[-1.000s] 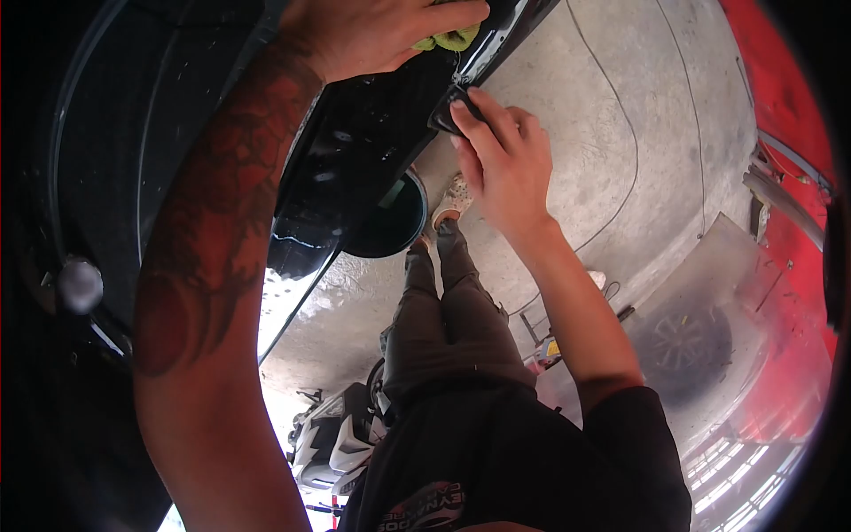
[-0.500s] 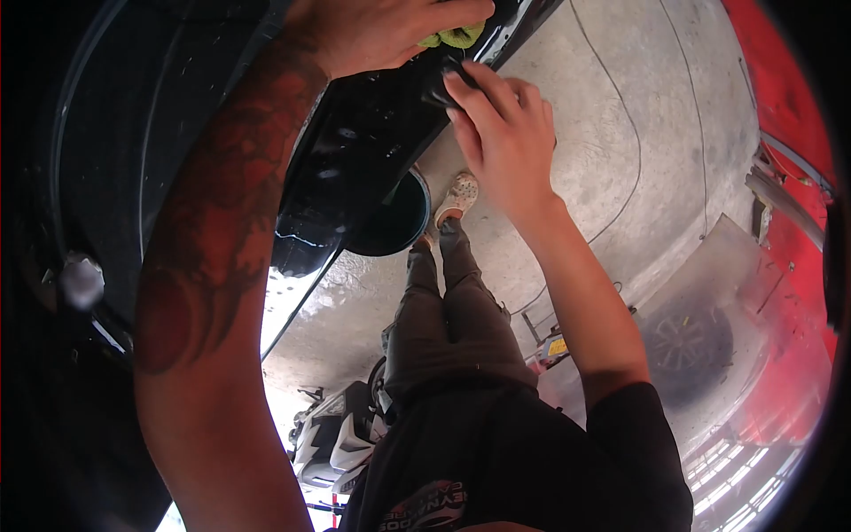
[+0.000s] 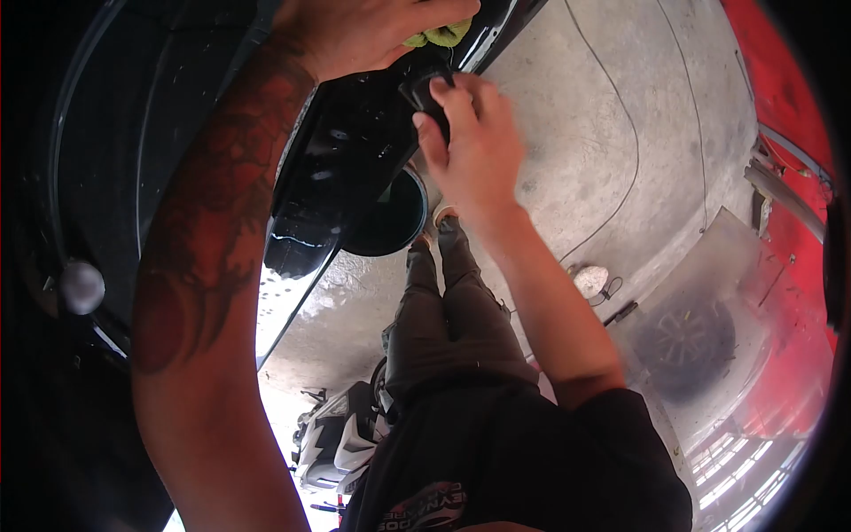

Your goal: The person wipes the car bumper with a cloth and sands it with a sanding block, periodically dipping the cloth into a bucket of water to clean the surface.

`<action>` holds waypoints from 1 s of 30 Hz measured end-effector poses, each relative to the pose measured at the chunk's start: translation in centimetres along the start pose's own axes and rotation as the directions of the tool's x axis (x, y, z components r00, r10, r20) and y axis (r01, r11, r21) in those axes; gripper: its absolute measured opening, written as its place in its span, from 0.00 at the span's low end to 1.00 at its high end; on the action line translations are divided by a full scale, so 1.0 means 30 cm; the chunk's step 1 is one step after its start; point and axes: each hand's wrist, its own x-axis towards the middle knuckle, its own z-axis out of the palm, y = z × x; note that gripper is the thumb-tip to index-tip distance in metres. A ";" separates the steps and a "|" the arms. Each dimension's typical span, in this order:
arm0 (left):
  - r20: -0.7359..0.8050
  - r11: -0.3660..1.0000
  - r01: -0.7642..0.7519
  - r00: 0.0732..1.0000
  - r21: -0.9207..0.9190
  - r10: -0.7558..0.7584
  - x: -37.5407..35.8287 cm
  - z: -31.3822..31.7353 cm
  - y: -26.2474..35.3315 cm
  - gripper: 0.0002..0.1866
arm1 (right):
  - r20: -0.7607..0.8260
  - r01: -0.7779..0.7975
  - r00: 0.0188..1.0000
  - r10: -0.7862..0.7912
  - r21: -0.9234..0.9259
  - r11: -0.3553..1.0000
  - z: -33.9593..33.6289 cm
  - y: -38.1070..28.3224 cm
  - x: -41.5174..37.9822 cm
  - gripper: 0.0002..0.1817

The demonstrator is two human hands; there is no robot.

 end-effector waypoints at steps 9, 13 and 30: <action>-0.016 1.000 -0.014 1.000 0.011 0.015 -0.003 0.007 -0.003 0.18 | 0.049 -0.207 0.978 0.204 0.074 0.976 0.042 -0.063 0.007 0.23; 0.044 1.000 -0.001 0.999 -0.003 0.001 -0.005 -0.003 -0.005 0.19 | 0.082 -0.234 0.971 0.226 0.093 0.968 0.058 -0.097 -0.057 0.23; 0.033 1.000 -0.013 0.999 -0.005 0.013 -0.007 -0.003 -0.004 0.20 | 0.041 -0.317 0.948 0.315 0.177 0.932 0.041 -0.074 -0.003 0.23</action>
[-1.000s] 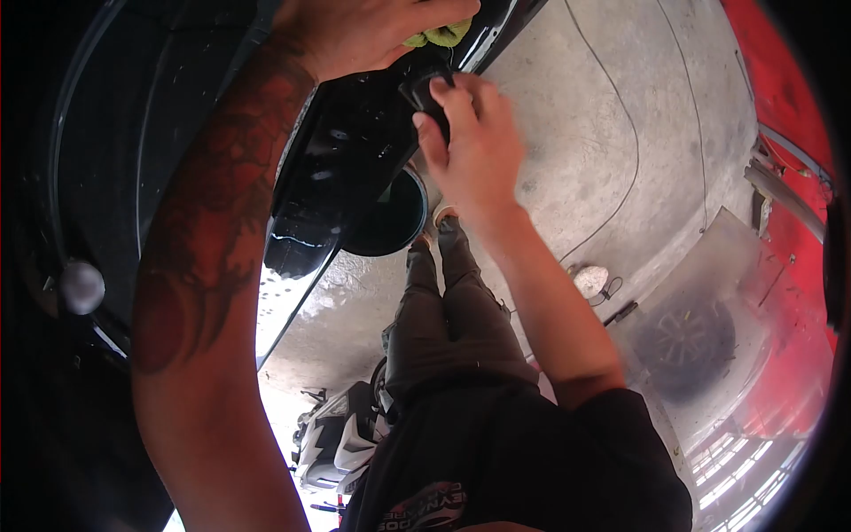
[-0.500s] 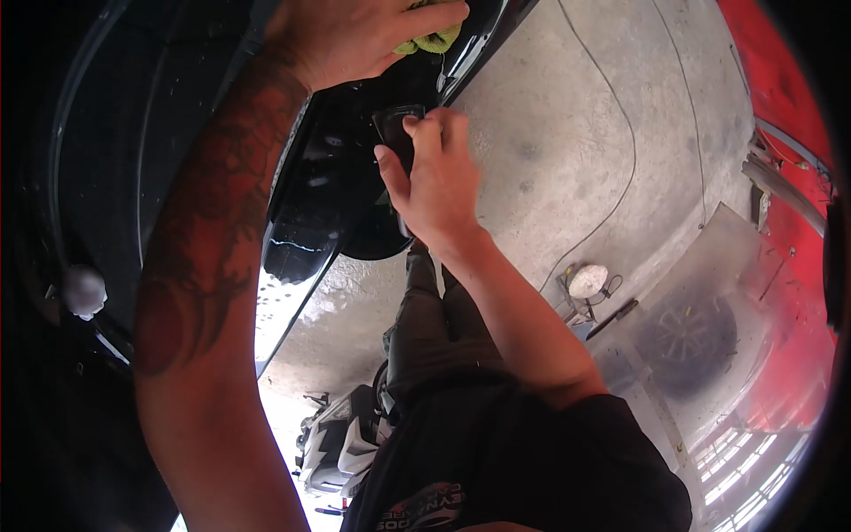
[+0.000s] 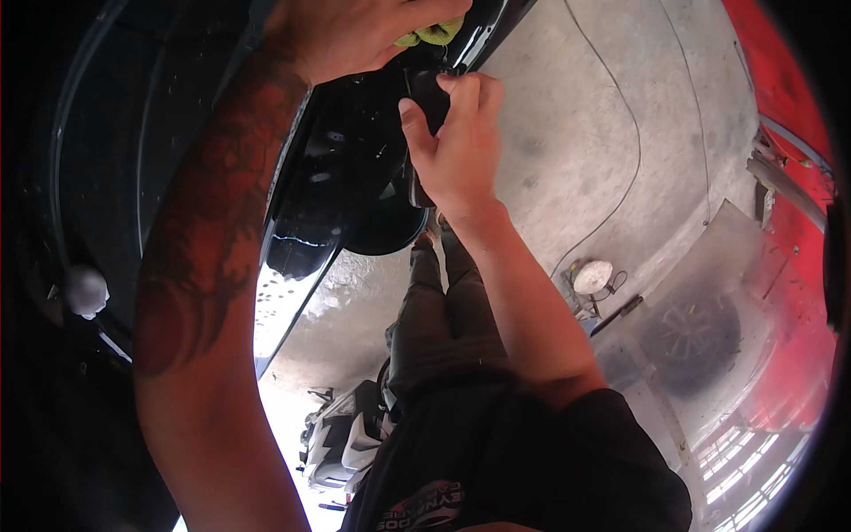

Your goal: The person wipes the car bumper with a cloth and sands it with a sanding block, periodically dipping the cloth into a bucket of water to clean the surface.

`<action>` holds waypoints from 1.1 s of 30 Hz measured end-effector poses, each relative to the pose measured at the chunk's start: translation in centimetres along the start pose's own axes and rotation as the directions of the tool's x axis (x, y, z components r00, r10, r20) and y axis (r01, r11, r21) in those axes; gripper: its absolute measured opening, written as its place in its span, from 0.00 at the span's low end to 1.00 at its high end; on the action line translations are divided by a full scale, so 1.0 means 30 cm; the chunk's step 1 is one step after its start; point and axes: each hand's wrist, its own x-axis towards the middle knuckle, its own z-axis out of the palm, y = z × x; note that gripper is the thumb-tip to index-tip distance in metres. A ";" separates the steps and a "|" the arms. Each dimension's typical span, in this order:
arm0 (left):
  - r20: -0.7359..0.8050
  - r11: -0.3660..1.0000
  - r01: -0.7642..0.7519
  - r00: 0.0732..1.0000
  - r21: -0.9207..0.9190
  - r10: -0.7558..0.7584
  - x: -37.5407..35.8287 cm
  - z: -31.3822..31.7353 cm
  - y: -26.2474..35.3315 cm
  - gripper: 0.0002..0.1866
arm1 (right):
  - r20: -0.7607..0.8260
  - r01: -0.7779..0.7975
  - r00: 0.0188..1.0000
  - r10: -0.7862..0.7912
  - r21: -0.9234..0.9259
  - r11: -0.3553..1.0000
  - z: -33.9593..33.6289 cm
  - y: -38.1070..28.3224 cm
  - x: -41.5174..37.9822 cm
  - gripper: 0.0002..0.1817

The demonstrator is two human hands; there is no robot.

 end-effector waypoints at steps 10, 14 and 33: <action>-0.052 1.000 -0.003 0.999 -0.008 0.002 0.001 0.022 -0.005 0.19 | -0.076 0.136 0.986 -0.147 -0.136 0.981 -0.025 0.045 0.018 0.20; 0.004 1.000 0.007 1.000 -0.006 -0.007 0.002 -0.001 -0.002 0.19 | -0.014 0.176 0.983 -0.182 -0.176 0.968 -0.045 0.058 -0.026 0.21; -0.047 1.000 0.003 0.999 0.010 -0.002 -0.003 0.018 -0.004 0.18 | 0.108 0.493 0.867 -0.486 -0.330 0.805 -0.099 0.110 0.077 0.24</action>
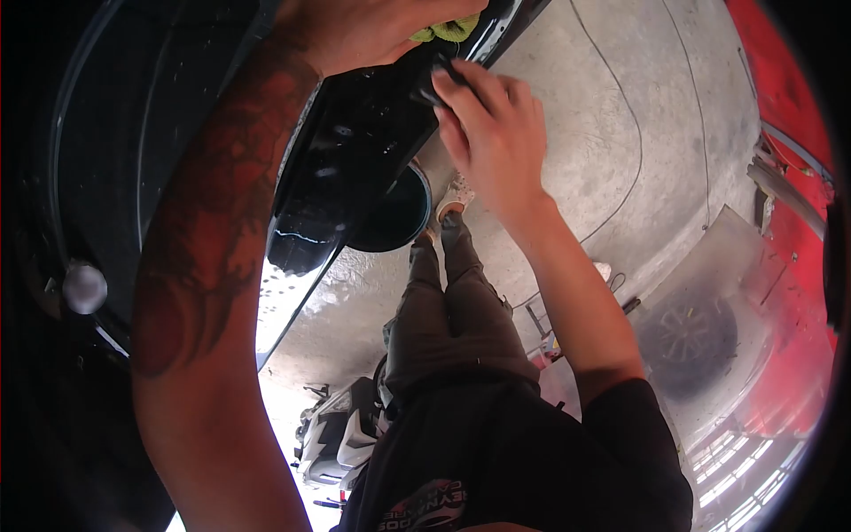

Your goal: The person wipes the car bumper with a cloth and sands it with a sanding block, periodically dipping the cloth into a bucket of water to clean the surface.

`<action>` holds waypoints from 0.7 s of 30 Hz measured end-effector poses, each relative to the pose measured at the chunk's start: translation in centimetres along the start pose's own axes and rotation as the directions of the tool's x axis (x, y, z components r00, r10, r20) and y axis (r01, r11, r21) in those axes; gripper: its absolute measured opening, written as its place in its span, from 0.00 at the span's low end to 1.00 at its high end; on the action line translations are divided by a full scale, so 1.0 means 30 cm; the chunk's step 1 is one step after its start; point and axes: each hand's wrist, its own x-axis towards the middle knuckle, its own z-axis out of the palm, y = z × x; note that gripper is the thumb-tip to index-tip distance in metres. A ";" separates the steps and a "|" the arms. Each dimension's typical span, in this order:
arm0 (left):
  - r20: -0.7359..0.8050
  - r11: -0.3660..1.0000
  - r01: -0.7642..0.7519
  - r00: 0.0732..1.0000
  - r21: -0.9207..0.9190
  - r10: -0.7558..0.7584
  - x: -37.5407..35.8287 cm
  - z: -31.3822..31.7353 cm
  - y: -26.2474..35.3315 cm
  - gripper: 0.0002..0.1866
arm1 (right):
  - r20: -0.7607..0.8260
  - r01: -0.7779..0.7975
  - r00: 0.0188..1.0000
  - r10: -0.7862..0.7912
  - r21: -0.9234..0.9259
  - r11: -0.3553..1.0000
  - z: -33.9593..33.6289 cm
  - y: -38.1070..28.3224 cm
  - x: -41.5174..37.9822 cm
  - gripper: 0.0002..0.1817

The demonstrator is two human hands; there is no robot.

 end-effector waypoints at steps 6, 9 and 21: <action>0.010 1.000 -0.001 1.000 0.007 0.001 -0.001 0.002 0.001 0.18 | 0.008 -0.016 1.000 0.016 0.039 0.999 -0.003 -0.006 -0.068 0.24; -0.004 1.000 0.001 1.000 0.027 -0.001 -0.001 0.011 0.001 0.18 | 0.022 -0.015 1.000 0.015 0.026 1.000 -0.014 -0.014 -0.075 0.25; 0.048 1.000 -0.001 0.999 0.020 0.000 0.006 -0.008 0.005 0.20 | -0.011 -0.120 0.993 0.121 0.092 0.989 0.011 -0.063 -0.086 0.25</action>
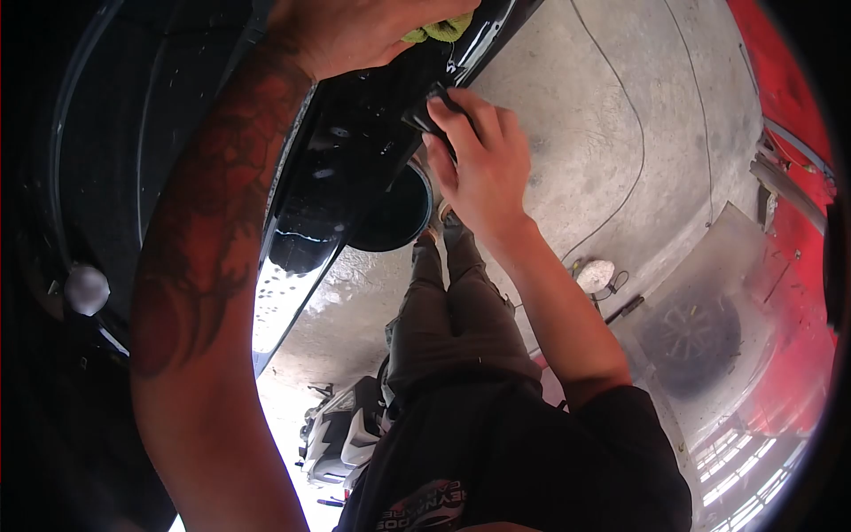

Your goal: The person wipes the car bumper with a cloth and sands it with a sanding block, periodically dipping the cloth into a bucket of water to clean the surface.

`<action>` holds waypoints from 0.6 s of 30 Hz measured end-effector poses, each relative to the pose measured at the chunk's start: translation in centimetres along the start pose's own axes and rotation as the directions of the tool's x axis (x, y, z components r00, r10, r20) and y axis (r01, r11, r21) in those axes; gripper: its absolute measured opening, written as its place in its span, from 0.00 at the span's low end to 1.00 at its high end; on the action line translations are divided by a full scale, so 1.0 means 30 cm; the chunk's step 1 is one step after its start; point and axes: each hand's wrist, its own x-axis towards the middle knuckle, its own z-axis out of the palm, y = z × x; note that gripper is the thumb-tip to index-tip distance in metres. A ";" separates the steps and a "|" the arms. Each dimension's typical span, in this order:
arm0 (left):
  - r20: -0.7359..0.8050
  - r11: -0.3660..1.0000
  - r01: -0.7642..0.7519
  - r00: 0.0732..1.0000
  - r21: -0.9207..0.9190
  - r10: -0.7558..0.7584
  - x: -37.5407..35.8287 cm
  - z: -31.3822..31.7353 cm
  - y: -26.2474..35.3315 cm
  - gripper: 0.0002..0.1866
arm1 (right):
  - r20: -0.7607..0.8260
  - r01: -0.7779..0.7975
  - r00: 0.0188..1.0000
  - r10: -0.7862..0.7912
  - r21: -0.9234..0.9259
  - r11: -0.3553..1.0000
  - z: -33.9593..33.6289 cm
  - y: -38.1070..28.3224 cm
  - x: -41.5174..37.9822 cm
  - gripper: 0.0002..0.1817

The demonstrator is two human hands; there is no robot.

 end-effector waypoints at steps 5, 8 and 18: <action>-0.021 1.000 0.006 1.000 -0.016 -0.006 0.002 0.001 0.002 0.20 | -0.031 -0.055 0.998 0.055 0.003 0.998 0.021 -0.016 0.081 0.25; -0.010 1.000 0.001 1.000 -0.019 -0.001 -0.001 0.003 -0.001 0.20 | -0.010 -0.090 0.996 0.091 0.059 0.994 0.020 -0.025 0.008 0.26; -0.013 1.000 0.011 1.000 -0.026 -0.011 0.003 0.004 0.004 0.20 | -0.060 -0.113 0.991 0.116 0.061 0.992 0.040 -0.033 0.066 0.24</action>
